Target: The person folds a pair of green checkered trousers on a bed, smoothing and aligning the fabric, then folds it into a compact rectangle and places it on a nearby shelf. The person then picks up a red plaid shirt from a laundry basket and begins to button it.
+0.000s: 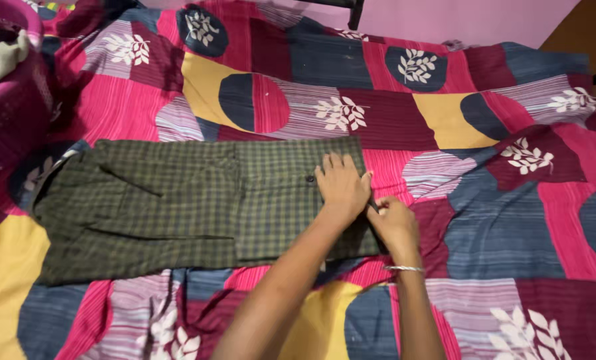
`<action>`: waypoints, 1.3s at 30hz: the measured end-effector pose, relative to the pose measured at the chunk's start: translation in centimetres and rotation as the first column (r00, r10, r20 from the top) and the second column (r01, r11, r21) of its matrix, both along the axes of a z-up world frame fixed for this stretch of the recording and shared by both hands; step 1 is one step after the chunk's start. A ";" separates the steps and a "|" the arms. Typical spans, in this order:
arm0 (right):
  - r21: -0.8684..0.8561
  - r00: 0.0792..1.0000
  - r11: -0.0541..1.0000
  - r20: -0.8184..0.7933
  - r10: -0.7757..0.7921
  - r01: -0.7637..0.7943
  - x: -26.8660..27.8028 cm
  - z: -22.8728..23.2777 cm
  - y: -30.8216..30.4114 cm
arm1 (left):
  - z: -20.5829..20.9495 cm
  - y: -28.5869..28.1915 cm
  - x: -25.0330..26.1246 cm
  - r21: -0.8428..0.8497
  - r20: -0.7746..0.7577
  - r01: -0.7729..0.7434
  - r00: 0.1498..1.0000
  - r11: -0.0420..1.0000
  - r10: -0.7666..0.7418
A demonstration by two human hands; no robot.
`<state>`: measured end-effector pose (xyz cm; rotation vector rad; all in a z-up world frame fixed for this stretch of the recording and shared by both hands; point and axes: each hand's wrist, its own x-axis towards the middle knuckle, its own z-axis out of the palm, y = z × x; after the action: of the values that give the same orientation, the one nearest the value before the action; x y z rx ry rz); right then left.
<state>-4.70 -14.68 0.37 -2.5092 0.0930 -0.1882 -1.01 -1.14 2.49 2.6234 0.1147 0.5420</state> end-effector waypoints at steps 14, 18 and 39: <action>0.419 0.980 0.903 -0.120 0.161 -0.097 -2.7 0.1 -1.8 | 1.9 -1.2 5.3 0.106 -0.105 -0.093 0.989 0.990 0.105; 0.635 0.962 0.727 0.106 0.252 -0.261 -4.2 0.9 -0.3 | 5.2 1.6 3.5 -0.030 0.029 -0.142 0.989 0.989 0.143; 0.212 0.702 0.733 0.542 0.462 -0.646 -19.8 9.8 42.3 | -2.7 51.4 -2.5 -0.021 -0.211 -0.077 0.975 0.997 0.071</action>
<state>-24.52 27.61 10.15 -1.9125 -0.7696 -0.4465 -3.56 50.27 -0.17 2.6500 0.2851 0.2834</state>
